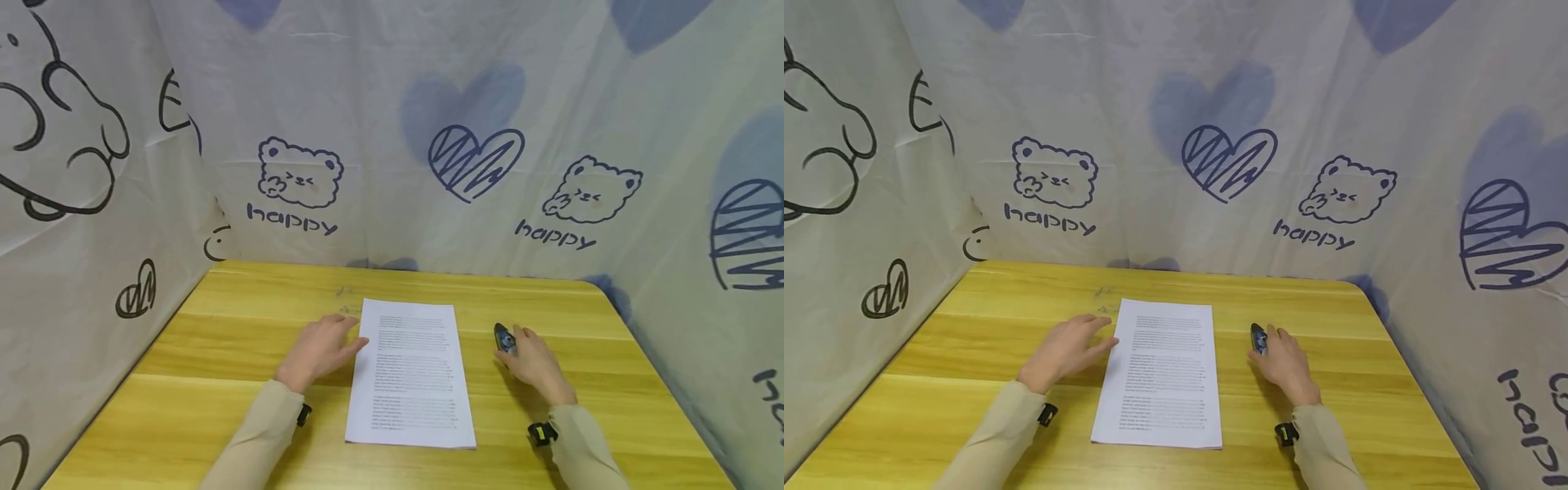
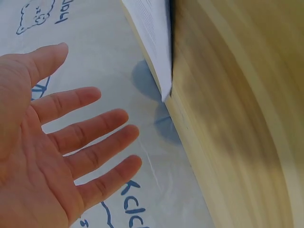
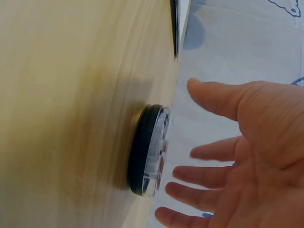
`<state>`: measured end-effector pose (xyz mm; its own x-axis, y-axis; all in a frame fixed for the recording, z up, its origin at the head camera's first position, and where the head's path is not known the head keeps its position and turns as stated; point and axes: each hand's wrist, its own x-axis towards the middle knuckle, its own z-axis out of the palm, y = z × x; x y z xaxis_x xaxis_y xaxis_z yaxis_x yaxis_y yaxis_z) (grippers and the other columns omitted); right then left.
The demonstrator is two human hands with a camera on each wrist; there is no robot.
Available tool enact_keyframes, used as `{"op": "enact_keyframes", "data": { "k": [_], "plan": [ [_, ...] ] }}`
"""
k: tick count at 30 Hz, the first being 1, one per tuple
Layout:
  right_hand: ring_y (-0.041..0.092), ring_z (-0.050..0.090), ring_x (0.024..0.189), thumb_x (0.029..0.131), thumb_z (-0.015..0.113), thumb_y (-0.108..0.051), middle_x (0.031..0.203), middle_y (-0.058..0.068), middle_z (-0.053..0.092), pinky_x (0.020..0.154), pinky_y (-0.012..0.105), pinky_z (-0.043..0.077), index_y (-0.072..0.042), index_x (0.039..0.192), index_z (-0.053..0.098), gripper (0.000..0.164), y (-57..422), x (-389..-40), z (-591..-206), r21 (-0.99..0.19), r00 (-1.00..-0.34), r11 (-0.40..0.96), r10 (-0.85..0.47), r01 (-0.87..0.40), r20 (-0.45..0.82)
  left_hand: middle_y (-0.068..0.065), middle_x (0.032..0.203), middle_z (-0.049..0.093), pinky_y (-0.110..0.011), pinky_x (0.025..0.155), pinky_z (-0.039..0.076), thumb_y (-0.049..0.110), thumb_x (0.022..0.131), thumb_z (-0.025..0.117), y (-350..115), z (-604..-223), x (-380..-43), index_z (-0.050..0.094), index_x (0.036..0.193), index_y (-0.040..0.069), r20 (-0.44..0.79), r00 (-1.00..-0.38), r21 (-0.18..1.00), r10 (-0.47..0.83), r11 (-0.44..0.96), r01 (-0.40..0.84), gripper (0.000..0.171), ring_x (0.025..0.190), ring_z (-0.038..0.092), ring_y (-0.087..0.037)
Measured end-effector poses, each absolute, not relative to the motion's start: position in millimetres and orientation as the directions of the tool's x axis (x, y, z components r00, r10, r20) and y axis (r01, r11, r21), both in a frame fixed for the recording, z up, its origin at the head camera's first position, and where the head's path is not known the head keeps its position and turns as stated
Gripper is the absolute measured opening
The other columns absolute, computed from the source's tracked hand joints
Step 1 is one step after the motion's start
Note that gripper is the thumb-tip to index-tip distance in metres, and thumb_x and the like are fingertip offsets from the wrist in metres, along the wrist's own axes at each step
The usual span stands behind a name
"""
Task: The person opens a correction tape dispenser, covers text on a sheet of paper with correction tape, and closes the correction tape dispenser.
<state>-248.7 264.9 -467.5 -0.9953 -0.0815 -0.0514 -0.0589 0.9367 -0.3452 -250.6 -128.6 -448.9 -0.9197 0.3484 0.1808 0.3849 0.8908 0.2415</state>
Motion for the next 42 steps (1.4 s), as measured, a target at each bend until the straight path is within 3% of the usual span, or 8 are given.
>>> {"op": "enact_keyframes", "data": {
  "k": [7,14,17,25,33,42],
  "plan": [
    [0.053,0.048,0.119,0.095,0.063,-0.033,0.138,0.041,0.042,0.095,0.063,0.045,0.017,0.143,0.032,0.076,266.9,-253.3,-472.6,-0.321,-0.995,0.947,-0.043,-0.013,-0.086,-0.010,0.122,0.069,-0.043,0.090,0.056,0.044,0.096,0.061,-117.3,-449.3,-253.9,0.064,0.129,0.011,0.162,-0.907,0.269,0.389,0.867,0.420,0.047,0.108,0.067,-0.026],
    [0.038,0.058,0.099,0.090,0.068,-0.035,0.130,0.034,0.052,0.073,0.051,0.051,0.010,0.144,0.038,0.076,269.5,-260.3,-476.3,-0.327,-0.995,0.944,0.003,0.035,-0.097,-0.010,0.112,0.072,-0.037,0.079,0.056,0.041,0.097,0.060,-113.7,-450.5,-260.2,0.065,0.126,0.009,0.143,-0.896,0.362,0.421,0.820,0.443,0.044,0.093,0.066,-0.019],
    [0.035,0.059,0.095,0.087,0.072,-0.035,0.126,0.030,0.056,0.071,0.048,0.051,0.007,0.143,0.042,0.075,270.5,-263.3,-476.0,-0.348,-0.996,0.937,0.006,0.035,-0.084,-0.010,0.109,0.072,-0.035,0.076,0.055,0.040,0.097,0.060,-112.8,-449.5,-262.7,0.066,0.125,0.008,0.150,-0.892,0.377,0.427,0.809,0.451,0.043,0.089,0.065,-0.018],
    [0.028,0.057,0.092,0.082,0.074,-0.029,0.126,0.026,0.055,0.074,0.042,0.051,-0.002,0.144,0.046,0.073,262.6,-265.5,-465.8,-0.442,-0.997,0.895,-0.071,-0.059,-0.010,-0.001,0.092,0.070,-0.025,0.064,0.049,0.037,0.097,0.062,-106.2,-447.7,-262.5,0.068,0.121,0.010,0.121,-0.879,0.420,0.461,0.779,0.466,0.037,0.071,0.057,-0.010],
    [0.027,0.054,0.092,0.079,0.076,-0.022,0.125,0.023,0.048,0.073,0.037,0.051,-0.009,0.144,0.047,0.072,235.7,-262.6,-447.1,-0.498,-0.991,0.857,-0.115,-0.135,0.069,0.002,0.085,0.067,-0.024,0.061,0.047,0.037,0.097,0.061,-98.9,-445.4,-262.7,0.069,0.119,0.010,0.148,-0.879,0.438,0.454,0.767,0.469,0.035,0.068,0.054,-0.010],
    [0.028,0.055,0.098,0.075,0.079,-0.013,0.125,0.020,0.048,0.082,0.039,0.052,-0.007,0.139,0.051,0.070,209.9,-253.0,-448.4,-0.523,-0.963,0.809,-0.234,-0.268,0.131,0.006,0.088,0.070,-0.025,0.067,0.050,0.040,0.098,0.058,-86.2,-436.6,-255.7,0.065,0.126,0.018,0.150,-0.846,0.540,0.512,0.674,0.504,0.036,0.077,0.060,-0.006]
  ]
}}
